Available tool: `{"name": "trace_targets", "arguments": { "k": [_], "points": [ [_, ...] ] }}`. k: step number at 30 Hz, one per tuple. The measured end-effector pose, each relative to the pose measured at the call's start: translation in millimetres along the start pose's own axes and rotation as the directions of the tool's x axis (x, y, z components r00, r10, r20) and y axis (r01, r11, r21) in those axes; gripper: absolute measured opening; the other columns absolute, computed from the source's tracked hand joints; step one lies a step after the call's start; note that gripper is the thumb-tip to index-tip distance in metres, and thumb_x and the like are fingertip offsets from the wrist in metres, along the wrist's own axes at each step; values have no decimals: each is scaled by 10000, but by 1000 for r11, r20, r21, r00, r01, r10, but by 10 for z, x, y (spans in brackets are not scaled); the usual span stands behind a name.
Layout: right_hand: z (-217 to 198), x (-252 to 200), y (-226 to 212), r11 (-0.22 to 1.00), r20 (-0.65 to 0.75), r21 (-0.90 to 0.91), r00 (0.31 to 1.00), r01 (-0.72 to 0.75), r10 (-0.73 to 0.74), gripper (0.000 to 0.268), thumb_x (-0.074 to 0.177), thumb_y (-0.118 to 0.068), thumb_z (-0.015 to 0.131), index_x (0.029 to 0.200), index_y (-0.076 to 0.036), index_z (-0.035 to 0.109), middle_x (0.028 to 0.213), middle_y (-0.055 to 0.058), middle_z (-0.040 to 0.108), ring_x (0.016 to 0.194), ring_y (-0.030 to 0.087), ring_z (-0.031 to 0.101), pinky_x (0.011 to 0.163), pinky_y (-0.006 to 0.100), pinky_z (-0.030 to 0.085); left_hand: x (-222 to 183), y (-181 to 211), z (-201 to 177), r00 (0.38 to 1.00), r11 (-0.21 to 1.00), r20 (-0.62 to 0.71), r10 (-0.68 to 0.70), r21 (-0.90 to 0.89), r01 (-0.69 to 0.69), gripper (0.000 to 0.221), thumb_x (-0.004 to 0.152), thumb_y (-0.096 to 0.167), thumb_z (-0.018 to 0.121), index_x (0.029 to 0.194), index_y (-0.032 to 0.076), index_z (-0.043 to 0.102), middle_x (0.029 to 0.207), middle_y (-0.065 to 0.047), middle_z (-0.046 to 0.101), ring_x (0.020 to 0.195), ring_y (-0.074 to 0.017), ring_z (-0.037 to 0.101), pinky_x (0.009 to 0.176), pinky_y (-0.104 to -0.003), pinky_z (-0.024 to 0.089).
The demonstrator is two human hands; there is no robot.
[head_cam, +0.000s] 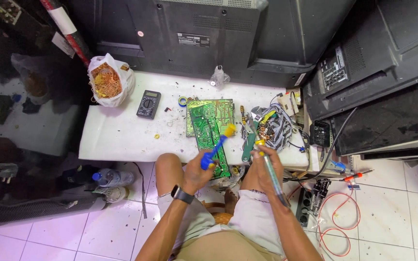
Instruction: The person is desoldering electronic components from a green circuit board using a soldering iron and a manual desoldering pump, then uses a screwdriver to manipulate parts of the board.
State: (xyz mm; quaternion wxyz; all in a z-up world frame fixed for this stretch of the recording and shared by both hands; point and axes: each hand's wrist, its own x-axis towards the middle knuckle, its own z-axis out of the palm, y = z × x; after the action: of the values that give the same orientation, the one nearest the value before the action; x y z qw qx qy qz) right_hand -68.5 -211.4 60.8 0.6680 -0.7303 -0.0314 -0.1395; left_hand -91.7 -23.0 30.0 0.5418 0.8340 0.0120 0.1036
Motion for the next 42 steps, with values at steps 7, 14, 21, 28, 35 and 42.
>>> {"name": "trace_targets", "arguments": {
  "k": [7, 14, 21, 28, 35, 42],
  "points": [
    [-277, 39, -151, 981, -87, 192, 996, 43, -26, 235, 838, -131, 561, 1050, -35, 530, 835, 171, 627, 739, 207, 629, 721, 344, 500, -113, 5, 77, 933, 949, 281, 224, 156, -275, 395, 624, 262, 730, 985, 220, 574, 682, -77, 638, 638, -306, 650, 605, -384, 522],
    [-611, -109, -154, 966, 58, 252, 997, -63, 50, 271, 825, -200, 535, 1036, -34, 504, 785, 172, 643, 535, 136, 602, 517, 240, 498, -116, 189, -51, 811, 765, 510, 287, 388, -515, 293, 645, 192, 672, 903, 183, 533, 700, -39, 625, 613, -240, 635, 615, -337, 505],
    [-608, -251, -221, 981, 206, 141, 973, -130, 100, 250, 817, -194, 524, 992, -19, 558, 791, 151, 652, 401, 81, 486, 379, 186, 390, -119, 420, -105, 710, 661, 662, 239, 425, -618, 195, 774, 214, 618, 845, 152, 448, 644, -8, 563, 433, -227, 519, 376, -367, 453],
    [-525, -477, -253, 958, 284, 220, 951, -185, 119, 292, 795, -206, 552, 1029, -31, 545, 871, 133, 653, 825, 253, 661, 707, 397, 590, -188, 661, -126, 664, 621, 718, 209, 427, -658, 112, 838, 191, 503, 882, 134, 417, 630, -31, 558, 449, -288, 532, 391, -411, 432],
    [-463, -568, -368, 929, 364, 296, 925, -223, 106, 372, 808, -255, 561, 1068, 9, 526, 886, 150, 667, 906, 261, 646, 839, 432, 525, -202, 638, -167, 643, 575, 741, 194, 445, -686, 320, 828, 433, 536, 893, 144, 413, 630, -19, 536, 418, -237, 517, 343, -383, 423],
    [-483, -671, -378, 922, 431, 274, 892, -273, 136, 425, 798, -295, 569, 1105, -7, 506, 928, 138, 672, 955, 253, 636, 903, 443, 474, -290, 592, -223, 589, 599, 776, 225, 367, -712, 509, 775, 629, 511, 854, 143, 382, 586, -19, 504, 400, -196, 462, 345, -337, 377]
  ]
}}
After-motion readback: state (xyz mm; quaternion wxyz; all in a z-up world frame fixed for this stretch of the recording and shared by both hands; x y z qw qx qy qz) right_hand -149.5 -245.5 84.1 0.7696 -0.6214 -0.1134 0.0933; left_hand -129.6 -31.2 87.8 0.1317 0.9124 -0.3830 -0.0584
